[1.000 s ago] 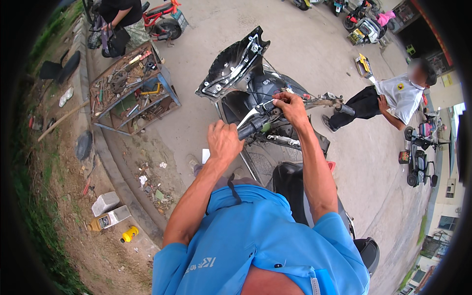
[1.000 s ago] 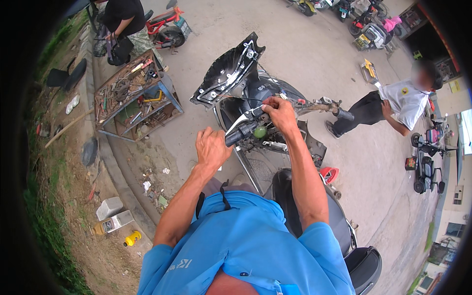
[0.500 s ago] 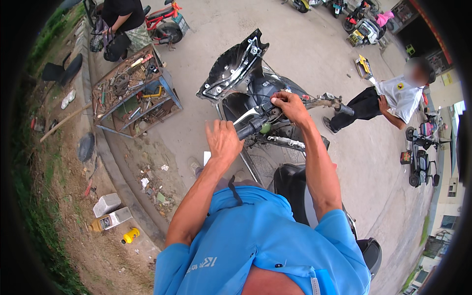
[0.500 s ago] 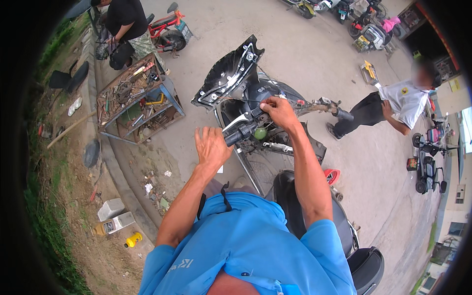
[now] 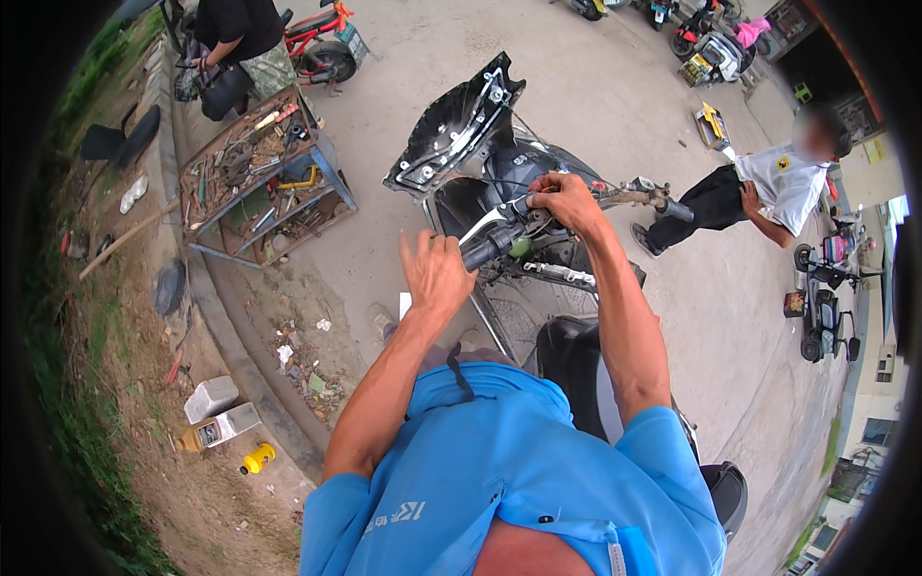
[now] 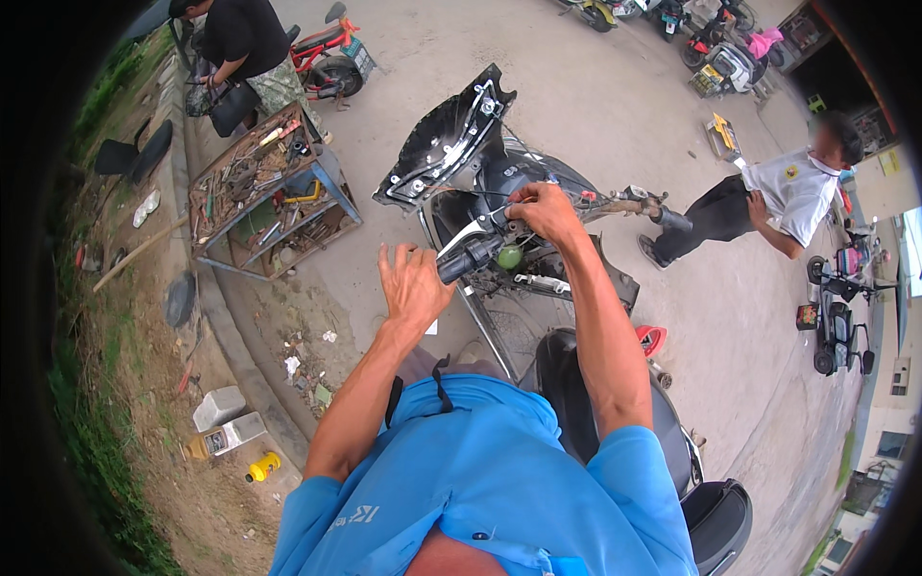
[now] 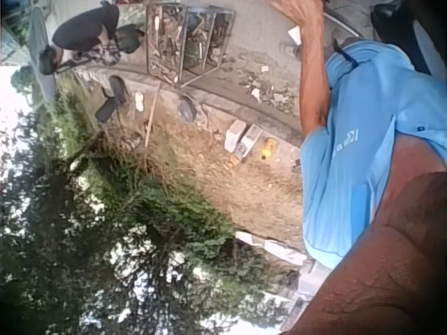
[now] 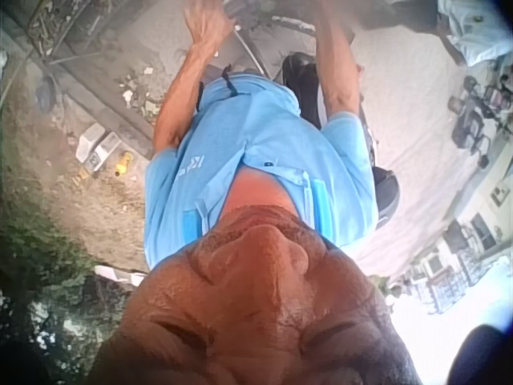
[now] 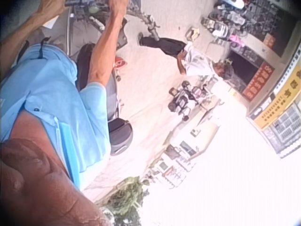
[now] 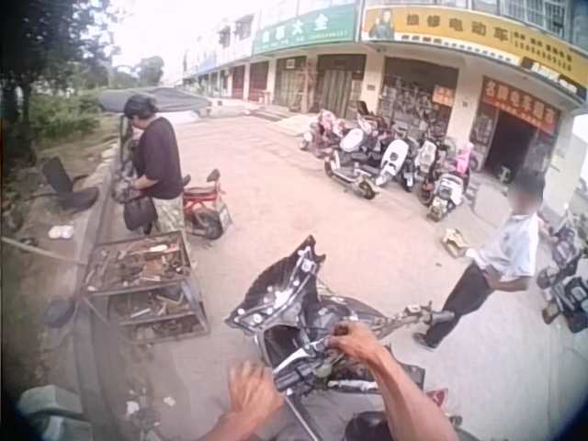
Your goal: The person uses a socket wrench to tighten bolts on a motorcycle wheel, then works on the wiring and handlebars by hand.
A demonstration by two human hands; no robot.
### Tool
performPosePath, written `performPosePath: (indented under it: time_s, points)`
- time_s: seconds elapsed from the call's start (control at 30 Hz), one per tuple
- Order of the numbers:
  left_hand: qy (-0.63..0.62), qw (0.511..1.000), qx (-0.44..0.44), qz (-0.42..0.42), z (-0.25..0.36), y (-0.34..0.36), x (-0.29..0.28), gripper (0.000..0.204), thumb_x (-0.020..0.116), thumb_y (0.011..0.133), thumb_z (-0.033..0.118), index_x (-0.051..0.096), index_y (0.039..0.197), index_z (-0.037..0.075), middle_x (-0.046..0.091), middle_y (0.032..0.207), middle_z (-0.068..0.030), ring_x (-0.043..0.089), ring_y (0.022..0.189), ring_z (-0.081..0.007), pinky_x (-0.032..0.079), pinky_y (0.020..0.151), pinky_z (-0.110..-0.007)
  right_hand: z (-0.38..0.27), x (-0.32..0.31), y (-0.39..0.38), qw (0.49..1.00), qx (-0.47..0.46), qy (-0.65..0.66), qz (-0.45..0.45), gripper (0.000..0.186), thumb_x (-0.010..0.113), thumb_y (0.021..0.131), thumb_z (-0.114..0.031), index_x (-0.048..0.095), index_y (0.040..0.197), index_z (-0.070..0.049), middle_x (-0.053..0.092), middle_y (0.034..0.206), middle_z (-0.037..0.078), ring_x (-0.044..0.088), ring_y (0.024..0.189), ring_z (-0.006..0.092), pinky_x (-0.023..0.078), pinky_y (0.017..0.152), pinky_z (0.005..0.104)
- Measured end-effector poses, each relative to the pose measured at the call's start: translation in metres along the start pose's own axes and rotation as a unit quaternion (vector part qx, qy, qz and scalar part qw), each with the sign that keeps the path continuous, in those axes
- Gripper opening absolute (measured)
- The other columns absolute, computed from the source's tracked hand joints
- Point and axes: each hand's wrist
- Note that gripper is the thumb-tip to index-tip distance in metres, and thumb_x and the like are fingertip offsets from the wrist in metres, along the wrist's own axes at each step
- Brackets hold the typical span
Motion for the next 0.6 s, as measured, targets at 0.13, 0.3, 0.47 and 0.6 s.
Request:
performPosePath:
  time_s: [0.13, 0.3, 0.47, 0.6]
  points:
    - [0.086, 0.975, -0.011, 0.203, 0.009, 0.008, -0.001, 0.044, 0.084, 0.066, 0.029, 0.070, 0.092, -0.003, 0.069, 0.097, -0.0180, 0.057, 0.110, -0.0314, 0.030, 0.112, -0.054, 0.008, 0.003, 0.004, 1.000, -0.001, 0.001, 0.013, 0.034, 0.078, 0.071, -0.020, 0.073, 0.097, 0.001, 0.073, 0.091, 0.012, 0.067, 0.084, 0.0194, 0.052, 0.079, 0.0308]
    - [-0.034, 0.996, -0.021, -0.079, -0.001, 0.005, -0.002, 0.053, 0.084, 0.067, 0.030, 0.067, 0.103, -0.005, 0.064, 0.113, -0.0202, 0.054, 0.114, -0.0339, 0.025, 0.115, -0.055, 0.013, 0.006, 0.003, 1.000, -0.007, 0.011, 0.026, 0.033, 0.078, 0.071, -0.020, 0.073, 0.096, 0.001, 0.073, 0.090, 0.012, 0.067, 0.084, 0.0191, 0.052, 0.079, 0.0311]
    - [0.030, 0.993, -0.006, 0.115, 0.007, 0.002, 0.005, 0.053, 0.085, 0.067, 0.029, 0.067, 0.103, -0.005, 0.065, 0.109, -0.0207, 0.056, 0.111, -0.0346, 0.023, 0.116, -0.056, 0.013, 0.007, 0.003, 1.000, 0.001, 0.021, 0.014, 0.026, 0.077, 0.077, -0.013, 0.070, 0.097, 0.003, 0.069, 0.088, 0.006, 0.062, 0.081, 0.0137, 0.050, 0.075, 0.0272]
    - [0.069, 0.979, -0.017, 0.193, 0.005, 0.005, 0.010, 0.049, 0.086, 0.065, 0.029, 0.068, 0.097, -0.005, 0.068, 0.099, -0.0196, 0.057, 0.107, -0.0340, 0.022, 0.117, -0.055, 0.011, 0.007, 0.001, 1.000, -0.002, 0.026, 0.018, 0.026, 0.077, 0.077, -0.012, 0.070, 0.097, 0.003, 0.069, 0.088, 0.006, 0.062, 0.080, 0.0129, 0.050, 0.074, 0.0263]
Point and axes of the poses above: each hand's wrist, its own y-axis towards the middle knuckle, its own x-axis out of the palm, z = x × y
